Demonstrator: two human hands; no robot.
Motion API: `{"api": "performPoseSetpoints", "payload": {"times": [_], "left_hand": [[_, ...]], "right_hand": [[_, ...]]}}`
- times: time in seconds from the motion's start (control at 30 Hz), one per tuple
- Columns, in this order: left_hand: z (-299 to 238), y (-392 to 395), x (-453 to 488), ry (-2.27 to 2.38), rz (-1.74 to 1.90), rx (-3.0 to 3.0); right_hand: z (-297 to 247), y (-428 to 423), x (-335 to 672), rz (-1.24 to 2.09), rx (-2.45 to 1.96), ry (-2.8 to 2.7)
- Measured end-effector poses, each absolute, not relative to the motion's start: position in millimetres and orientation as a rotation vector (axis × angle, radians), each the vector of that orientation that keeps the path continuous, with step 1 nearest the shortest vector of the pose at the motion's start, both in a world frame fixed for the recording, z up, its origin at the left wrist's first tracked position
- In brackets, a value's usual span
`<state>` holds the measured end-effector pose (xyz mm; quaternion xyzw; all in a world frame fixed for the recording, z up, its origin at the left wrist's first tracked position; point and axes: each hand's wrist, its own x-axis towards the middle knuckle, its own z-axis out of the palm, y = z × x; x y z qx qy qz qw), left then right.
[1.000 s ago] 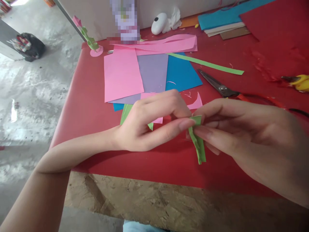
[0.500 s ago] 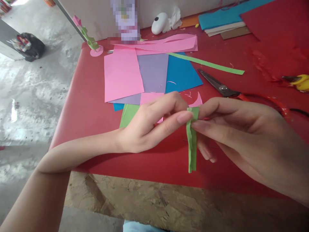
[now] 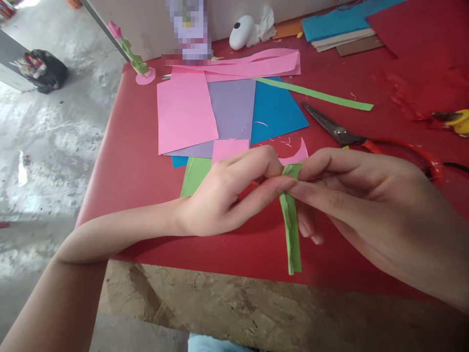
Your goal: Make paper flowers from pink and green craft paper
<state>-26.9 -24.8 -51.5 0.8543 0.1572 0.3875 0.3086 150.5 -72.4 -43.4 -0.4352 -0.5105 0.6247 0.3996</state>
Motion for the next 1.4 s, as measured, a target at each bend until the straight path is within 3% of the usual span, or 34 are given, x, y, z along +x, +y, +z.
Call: {"api": "performPoseSetpoints", "payload": {"times": [0.47,0.67,0.93,1.2,1.4], "left_hand": [[-55.2,-25.9,-24.7,0.398,1.023,2.244],[-48.7,-23.9,-25.8,0.371,0.896,2.350],[-43.2,-23.6,-27.3,0.492,1.180,2.320],[-41.2,-28.2,-25.7,0.485,1.239,2.298],[-37.4,-28.9,-27.0,0.560,1.191,2.312]], "right_hand": [[-43.2,-70.0,152.2,1.497,-1.068,-1.231],[-40.7,-74.6,151.6,1.302,-1.121,-1.327],[-29.0,-80.7,148.2,0.773,-1.276,-1.626],[-30.7,-83.3,148.8,0.740,-1.306,-1.660],[-30.0,-83.8,148.4,0.923,-1.052,-1.569]]}}
